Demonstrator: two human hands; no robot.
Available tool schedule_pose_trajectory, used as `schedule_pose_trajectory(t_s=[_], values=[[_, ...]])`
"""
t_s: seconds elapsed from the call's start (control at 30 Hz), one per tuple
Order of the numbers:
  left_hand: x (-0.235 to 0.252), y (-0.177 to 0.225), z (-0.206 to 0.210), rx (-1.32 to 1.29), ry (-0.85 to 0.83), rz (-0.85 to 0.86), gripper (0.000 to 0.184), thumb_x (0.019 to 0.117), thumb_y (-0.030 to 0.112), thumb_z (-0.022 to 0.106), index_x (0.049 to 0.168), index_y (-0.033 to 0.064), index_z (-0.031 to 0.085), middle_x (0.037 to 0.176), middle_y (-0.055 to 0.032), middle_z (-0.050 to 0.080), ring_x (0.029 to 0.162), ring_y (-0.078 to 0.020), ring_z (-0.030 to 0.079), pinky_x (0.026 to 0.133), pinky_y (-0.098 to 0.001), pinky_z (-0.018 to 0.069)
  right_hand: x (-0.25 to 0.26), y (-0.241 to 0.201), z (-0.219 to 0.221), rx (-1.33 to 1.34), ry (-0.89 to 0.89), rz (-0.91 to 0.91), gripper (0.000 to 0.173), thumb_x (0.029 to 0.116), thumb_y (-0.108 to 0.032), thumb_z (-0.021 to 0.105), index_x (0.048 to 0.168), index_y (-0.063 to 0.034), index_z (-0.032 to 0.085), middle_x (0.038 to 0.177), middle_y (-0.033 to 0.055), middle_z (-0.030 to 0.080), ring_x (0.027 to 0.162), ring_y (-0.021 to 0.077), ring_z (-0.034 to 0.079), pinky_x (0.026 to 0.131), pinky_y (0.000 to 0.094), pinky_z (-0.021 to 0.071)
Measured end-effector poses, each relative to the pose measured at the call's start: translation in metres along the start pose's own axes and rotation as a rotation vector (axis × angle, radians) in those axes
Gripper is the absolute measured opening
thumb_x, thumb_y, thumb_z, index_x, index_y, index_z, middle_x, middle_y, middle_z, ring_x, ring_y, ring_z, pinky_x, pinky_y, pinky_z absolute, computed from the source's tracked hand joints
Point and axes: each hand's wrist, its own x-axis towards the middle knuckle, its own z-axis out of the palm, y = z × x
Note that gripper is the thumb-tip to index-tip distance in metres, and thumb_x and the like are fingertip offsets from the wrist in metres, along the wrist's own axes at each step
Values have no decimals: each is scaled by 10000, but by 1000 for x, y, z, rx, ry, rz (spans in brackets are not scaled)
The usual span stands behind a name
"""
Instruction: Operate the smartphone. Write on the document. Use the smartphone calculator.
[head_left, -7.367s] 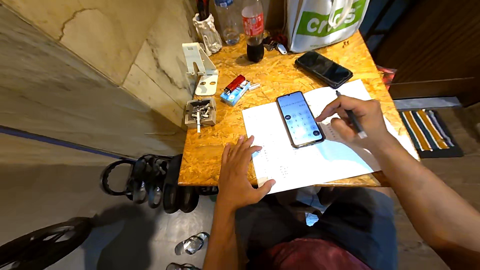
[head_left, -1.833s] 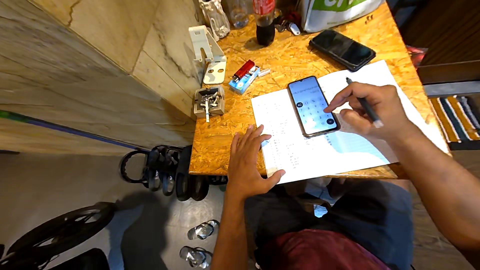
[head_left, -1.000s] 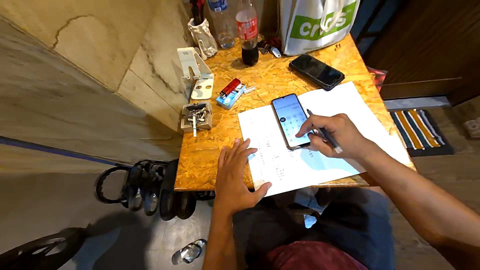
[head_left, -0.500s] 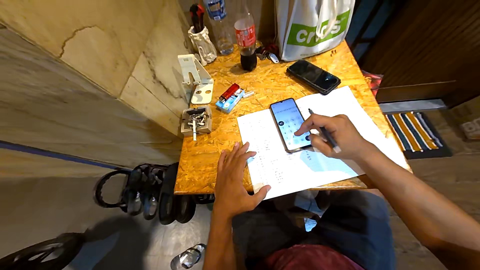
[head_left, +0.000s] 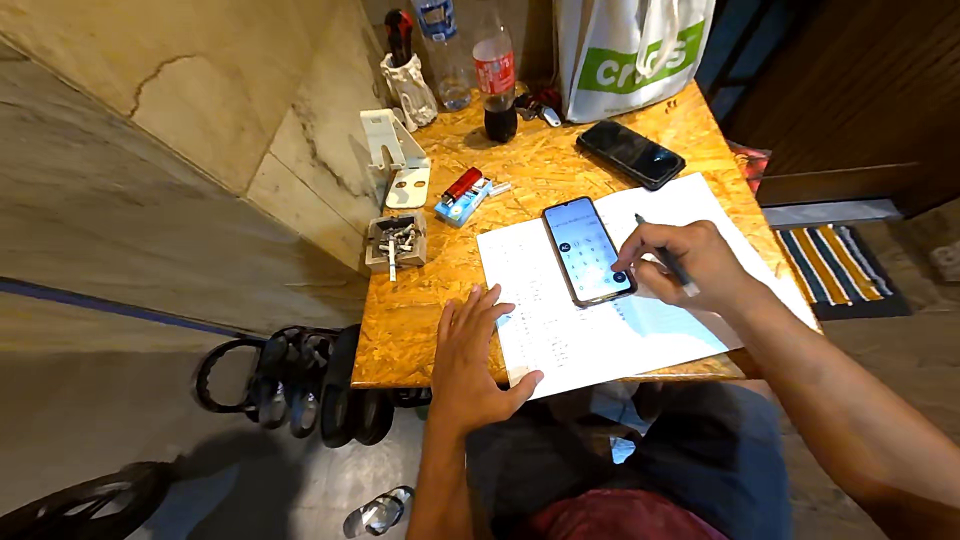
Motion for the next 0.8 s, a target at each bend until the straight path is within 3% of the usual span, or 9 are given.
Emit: schedule_pose_trajectory(t_s=[0.2, 0.4, 0.6, 0.8], values=[[-2, 0, 1, 9, 5, -2, 820, 720, 698, 725, 1343, 175, 629, 1495, -1, 564, 1499, -225, 375, 1248, -602, 199, -1, 1, -3, 75, 87, -40, 216, 857, -151, 536, 973, -106, 713, 780, -53, 686, 559, 7, 515, 474, 230, 439], [-5, -2, 3, 22, -11, -6, 814, 746, 689, 729, 1372, 183, 608, 1552, 7, 503, 1530, -195, 313, 1265, -595, 160, -2, 4, -1, 105, 71, -33, 219, 878, -138, 528, 994, -86, 707, 817, -5, 704, 582, 32, 529, 498, 242, 442], [-2, -3, 3, 19, -24, -6, 814, 740, 662, 755, 1386, 194, 593, 1579, 20, 466, 1542, -178, 282, 1274, -584, 144, 3, 7, -1, 132, 86, -49, 242, 896, -158, 516, 1003, -58, 708, 721, 2, 617, 539, 22, 407, 474, 232, 322], [-3, -4, 2, 14, -31, 14, 844, 719, 669, 756, 1397, 196, 581, 1581, 19, 464, 1547, -189, 271, 1272, -599, 139, 3, 8, 0, 143, 85, -56, 248, 883, -139, 511, 1011, -54, 706, 729, -2, 619, 541, 13, 396, 473, 223, 306]])
